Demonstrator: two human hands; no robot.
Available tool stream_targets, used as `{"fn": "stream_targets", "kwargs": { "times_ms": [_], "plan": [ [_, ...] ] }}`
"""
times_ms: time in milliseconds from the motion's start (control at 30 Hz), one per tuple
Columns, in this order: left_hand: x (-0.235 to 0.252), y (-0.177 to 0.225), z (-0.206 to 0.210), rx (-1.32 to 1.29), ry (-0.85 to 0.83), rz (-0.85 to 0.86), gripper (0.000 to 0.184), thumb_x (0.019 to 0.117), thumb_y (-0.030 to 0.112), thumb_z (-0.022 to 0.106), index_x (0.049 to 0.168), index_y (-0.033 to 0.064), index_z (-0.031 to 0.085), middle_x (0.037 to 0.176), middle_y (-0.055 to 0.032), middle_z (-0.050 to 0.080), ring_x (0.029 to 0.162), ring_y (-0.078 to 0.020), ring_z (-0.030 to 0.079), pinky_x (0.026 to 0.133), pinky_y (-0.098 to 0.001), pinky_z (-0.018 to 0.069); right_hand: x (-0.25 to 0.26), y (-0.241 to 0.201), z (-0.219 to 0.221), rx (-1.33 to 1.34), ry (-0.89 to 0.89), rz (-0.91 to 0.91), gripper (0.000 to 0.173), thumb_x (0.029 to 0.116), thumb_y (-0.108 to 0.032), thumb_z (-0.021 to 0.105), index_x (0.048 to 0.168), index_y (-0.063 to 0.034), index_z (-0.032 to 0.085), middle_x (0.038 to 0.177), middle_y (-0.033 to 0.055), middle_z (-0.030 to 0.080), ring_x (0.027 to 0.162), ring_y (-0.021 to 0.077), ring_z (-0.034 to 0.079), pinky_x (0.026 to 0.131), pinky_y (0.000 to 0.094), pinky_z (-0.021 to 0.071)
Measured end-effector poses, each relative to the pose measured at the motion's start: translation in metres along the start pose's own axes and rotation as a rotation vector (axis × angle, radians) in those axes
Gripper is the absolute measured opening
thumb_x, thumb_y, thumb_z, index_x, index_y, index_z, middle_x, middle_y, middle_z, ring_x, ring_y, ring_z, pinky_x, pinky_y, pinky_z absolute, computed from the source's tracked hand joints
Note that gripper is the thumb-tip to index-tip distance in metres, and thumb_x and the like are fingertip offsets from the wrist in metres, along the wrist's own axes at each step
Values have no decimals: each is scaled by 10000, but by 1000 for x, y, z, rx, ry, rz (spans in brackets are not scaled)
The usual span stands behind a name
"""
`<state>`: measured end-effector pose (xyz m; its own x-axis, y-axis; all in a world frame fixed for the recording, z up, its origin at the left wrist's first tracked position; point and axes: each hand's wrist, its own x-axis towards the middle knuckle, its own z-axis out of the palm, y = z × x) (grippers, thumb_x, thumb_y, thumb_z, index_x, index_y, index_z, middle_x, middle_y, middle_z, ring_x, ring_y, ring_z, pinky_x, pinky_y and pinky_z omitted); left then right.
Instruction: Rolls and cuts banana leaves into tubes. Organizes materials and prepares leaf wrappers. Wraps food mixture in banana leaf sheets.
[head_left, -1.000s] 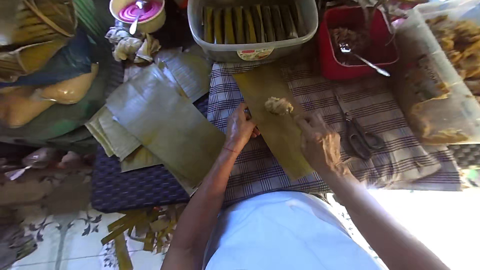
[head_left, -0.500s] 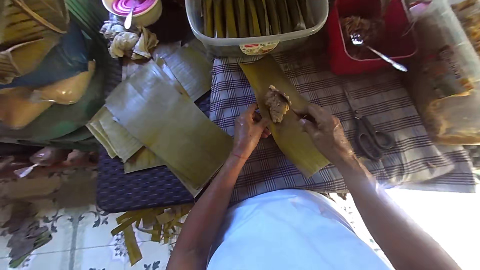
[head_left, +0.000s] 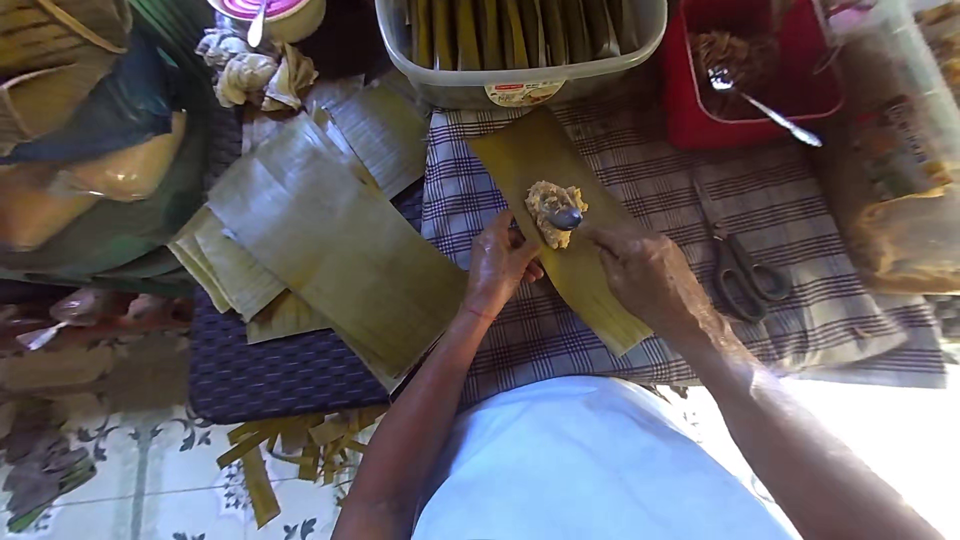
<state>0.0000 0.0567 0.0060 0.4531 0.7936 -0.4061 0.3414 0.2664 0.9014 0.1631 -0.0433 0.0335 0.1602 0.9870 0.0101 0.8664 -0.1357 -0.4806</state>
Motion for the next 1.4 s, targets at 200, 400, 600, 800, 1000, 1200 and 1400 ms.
{"fn": "stream_targets", "kwargs": {
  "times_ms": [200, 400, 600, 800, 1000, 1200, 1400],
  "plan": [
    [-1, -7, 3, 20, 16, 57, 305, 990, 10, 631, 1270, -11, 513, 833, -130, 676, 565, -173, 681, 542, -299, 605, 16, 15, -35, 571, -292, 214, 264, 1084, -118, 480, 1277, -85, 657, 775, 2, 568, 526, 36, 433, 455, 186, 363],
    [-1, -8, 4, 31, 10, 58, 334, 993, 13, 625, 1305, 6, 504, 836, -132, 671, 561, -174, 673, 531, -300, 597, 21, 3, -37, 146, -90, 35, 242, 1060, -46, 505, 1208, -26, 696, 982, 169, 695, 755, 297, 651, 676, 490, 539],
    [-2, -7, 4, 32, 27, 55, 327, 988, 12, 632, 1294, 2, 517, 837, -133, 675, 566, -175, 674, 541, -299, 599, 35, 12, -50, 225, -243, 6, 249, 1062, -65, 504, 1177, -57, 723, 906, 91, 664, 719, 178, 578, 667, 371, 498],
    [1, -2, 2, 49, 21, 3, 326, 987, 15, 633, 1292, -2, 519, 819, -108, 657, 584, -147, 675, 564, -279, 599, 13, 20, -60, -119, -158, -96, 177, 969, -21, 655, 1066, -98, 781, 970, 146, 750, 853, 386, 714, 715, 629, 535],
    [1, -3, 2, 53, 27, 19, 341, 974, 4, 638, 1293, -10, 519, 826, -112, 665, 587, -154, 678, 566, -287, 601, 9, 13, -73, -245, -38, -256, 236, 901, 28, 672, 1066, -93, 789, 951, 148, 735, 754, 392, 697, 602, 594, 515],
    [2, -2, 3, 69, 28, 5, 380, 973, 12, 644, 1329, 8, 511, 831, -110, 670, 582, -151, 678, 560, -285, 601, 9, 17, -57, -199, -71, -234, 248, 902, 36, 675, 1063, -113, 792, 919, 133, 737, 746, 385, 702, 600, 600, 526],
    [4, -16, 4, 22, 45, 64, 452, 964, 8, 638, 1395, 42, 506, 843, -117, 696, 590, -171, 689, 545, -304, 604, -32, 64, -141, -188, 185, 38, 307, 1034, -204, 542, 1303, -147, 679, 1106, 151, 712, 844, 365, 700, 707, 628, 542]
  ]
}}
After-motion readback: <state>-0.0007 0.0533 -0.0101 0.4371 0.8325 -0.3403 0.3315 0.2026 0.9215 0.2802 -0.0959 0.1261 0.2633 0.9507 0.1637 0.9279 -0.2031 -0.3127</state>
